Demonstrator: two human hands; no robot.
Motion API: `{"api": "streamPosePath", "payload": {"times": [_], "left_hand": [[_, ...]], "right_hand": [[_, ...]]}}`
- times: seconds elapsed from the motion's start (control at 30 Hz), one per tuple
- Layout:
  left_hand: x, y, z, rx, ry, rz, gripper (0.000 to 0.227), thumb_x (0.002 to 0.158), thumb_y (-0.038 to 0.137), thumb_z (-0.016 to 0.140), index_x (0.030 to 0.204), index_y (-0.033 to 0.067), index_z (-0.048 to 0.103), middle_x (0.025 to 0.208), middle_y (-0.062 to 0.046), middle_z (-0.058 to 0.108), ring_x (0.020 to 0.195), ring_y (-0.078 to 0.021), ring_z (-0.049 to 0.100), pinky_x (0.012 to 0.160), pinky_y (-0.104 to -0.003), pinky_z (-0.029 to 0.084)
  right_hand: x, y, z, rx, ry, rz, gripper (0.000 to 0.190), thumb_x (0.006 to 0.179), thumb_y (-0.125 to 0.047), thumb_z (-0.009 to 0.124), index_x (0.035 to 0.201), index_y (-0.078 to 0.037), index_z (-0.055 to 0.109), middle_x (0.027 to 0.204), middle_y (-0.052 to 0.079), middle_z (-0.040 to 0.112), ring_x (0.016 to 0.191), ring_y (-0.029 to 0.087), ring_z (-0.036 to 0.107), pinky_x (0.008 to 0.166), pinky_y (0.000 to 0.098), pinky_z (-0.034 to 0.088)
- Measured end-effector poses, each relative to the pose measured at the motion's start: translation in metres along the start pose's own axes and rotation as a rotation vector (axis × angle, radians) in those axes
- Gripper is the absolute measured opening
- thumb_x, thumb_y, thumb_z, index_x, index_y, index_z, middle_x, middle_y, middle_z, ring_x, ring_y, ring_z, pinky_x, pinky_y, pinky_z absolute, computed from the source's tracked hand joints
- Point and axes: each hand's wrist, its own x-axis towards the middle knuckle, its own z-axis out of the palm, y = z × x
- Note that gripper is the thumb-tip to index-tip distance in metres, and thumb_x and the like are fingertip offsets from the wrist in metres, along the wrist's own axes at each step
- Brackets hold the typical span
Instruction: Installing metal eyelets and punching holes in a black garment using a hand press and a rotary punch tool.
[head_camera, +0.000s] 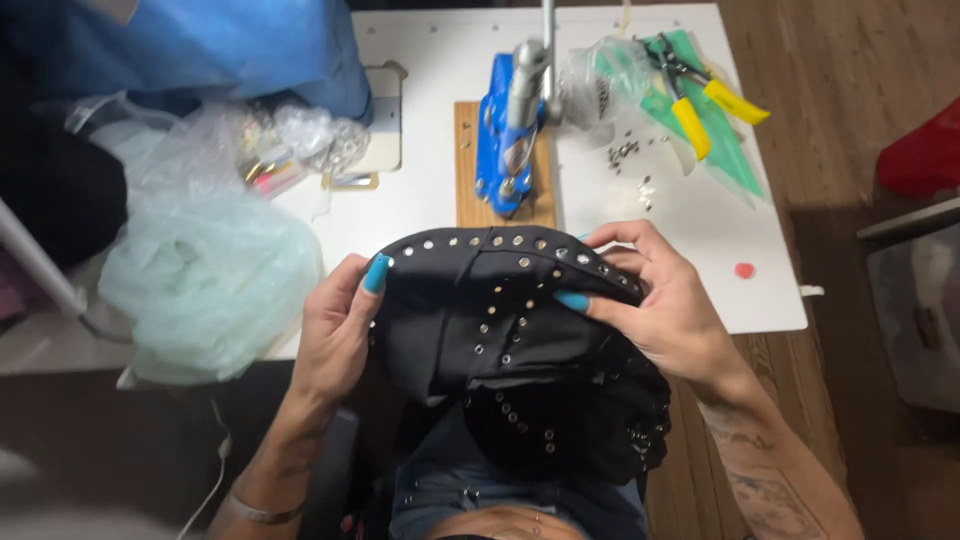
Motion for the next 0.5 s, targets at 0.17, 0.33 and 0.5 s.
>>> {"api": "streamPosePath", "payload": {"times": [0.17,0.33,0.5], "left_hand": [[-0.031,0.021,0.004,0.066,-0.029,0.057,0.030,0.067,0.011,0.068,0.093,0.0024,0.057,0.068,-0.007,0.050,0.065,-0.0123,0.044,0.059,-0.026,0.043],[-0.078,0.016,-0.011,0.545,-0.007,0.770,0.023,0.070,-0.010,0.062,0.086,0.0016,0.048,0.082,-0.013,0.054,0.072,-0.0267,0.053,0.067,-0.034,0.045],[-0.128,-0.010,-0.013,0.996,-0.446,1.224,0.020,0.088,0.009,0.042,0.069,0.0099,0.049,0.083,-0.006,0.051,0.070,-0.0160,0.049,0.062,-0.028,0.042]], "right_hand": [[-0.038,0.007,0.014,-0.341,0.066,-0.324,0.050,0.059,0.001,0.076,0.104,-0.009,0.056,0.079,0.004,0.064,0.071,0.013,0.059,0.064,0.0232,0.051],[-0.094,0.010,0.013,-1.300,0.184,-1.334,0.018,0.083,0.006,0.066,0.096,-0.005,0.063,0.086,0.000,0.065,0.073,0.016,0.062,0.070,0.0254,0.039],[-0.143,0.054,0.031,-1.275,-0.205,-1.367,0.010,0.080,0.001,0.049,0.081,-0.007,0.055,0.083,0.004,0.053,0.065,0.013,0.049,0.051,0.0262,0.039]]}}
